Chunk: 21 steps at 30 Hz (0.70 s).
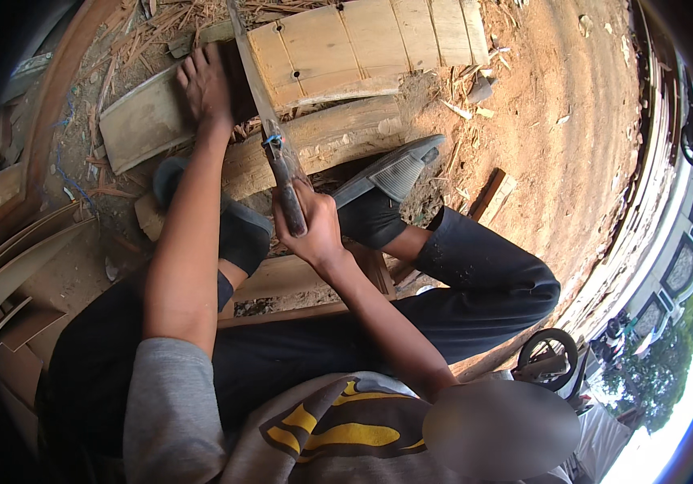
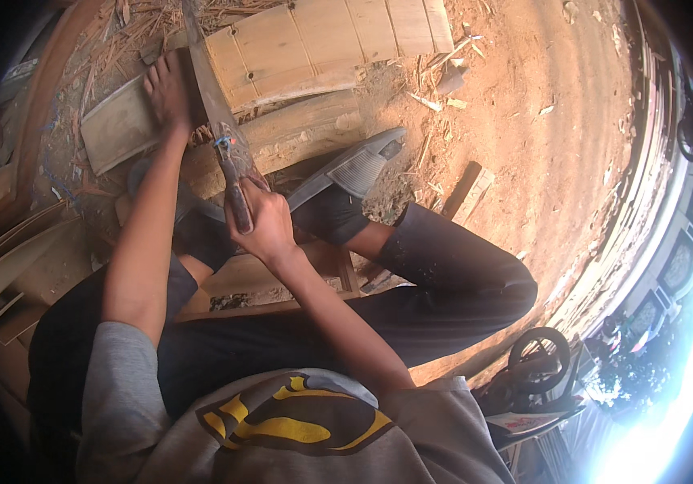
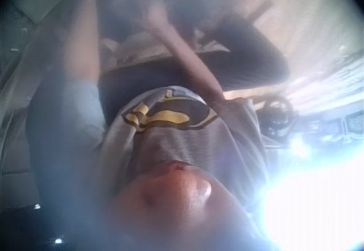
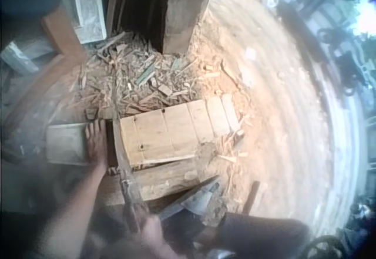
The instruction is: The person sits on the ground and uses a hand saw to cut a wooden plank resting on a support. The person holds the plank with the left hand and saws with the right hand, producing sawdust as the cut progresses.
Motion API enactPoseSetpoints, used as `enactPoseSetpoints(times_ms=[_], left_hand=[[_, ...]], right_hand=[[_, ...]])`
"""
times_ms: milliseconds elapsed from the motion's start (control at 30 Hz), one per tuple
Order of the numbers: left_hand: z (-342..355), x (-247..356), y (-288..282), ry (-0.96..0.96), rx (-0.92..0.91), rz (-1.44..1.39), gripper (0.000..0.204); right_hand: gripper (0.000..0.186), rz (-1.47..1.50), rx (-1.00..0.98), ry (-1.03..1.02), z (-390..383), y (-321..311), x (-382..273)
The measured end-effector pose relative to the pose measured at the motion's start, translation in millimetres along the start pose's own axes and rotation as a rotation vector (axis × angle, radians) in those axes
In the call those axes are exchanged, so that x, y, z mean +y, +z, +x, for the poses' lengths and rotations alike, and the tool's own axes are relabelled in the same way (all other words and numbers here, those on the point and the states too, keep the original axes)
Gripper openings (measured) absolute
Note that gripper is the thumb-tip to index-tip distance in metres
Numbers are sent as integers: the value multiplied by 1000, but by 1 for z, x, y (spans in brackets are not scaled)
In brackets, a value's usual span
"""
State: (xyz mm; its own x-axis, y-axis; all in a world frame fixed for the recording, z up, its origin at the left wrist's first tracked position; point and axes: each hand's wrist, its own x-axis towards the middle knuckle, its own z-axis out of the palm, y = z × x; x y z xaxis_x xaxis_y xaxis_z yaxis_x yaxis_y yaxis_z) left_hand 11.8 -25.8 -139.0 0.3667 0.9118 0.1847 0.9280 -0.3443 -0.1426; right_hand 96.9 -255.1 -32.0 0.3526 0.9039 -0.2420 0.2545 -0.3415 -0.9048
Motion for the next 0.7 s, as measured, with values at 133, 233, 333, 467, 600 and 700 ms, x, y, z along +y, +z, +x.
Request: enactPoseSetpoints(times_ms=[133, 233, 333, 467, 600, 700], left_hand=[[-3, 2, -7, 33, -8, 19, 31], [-3, -6, 4, 7, -26, 11, 34], [-1, 2, -17, -18, -92, -55, 38], [-1, 9, -16, -27, -73, -62, 42], [-2, -3, -3, -20, -69, -4, 44], [-4, -3, 0, 24, 30, -41, 47]], right_hand=[[10, 16, 28, 8, 22, 7, -15], [13, 24, -47, 46, -21, -15, 2], [12, 27, -49, 73, -18, -18, 3], [7, 24, 35, 31, 43, 9, -25], [8, 21, 27, -27, 8, 6, -12], [9, 51, 10, -21, -35, -9, 7]])
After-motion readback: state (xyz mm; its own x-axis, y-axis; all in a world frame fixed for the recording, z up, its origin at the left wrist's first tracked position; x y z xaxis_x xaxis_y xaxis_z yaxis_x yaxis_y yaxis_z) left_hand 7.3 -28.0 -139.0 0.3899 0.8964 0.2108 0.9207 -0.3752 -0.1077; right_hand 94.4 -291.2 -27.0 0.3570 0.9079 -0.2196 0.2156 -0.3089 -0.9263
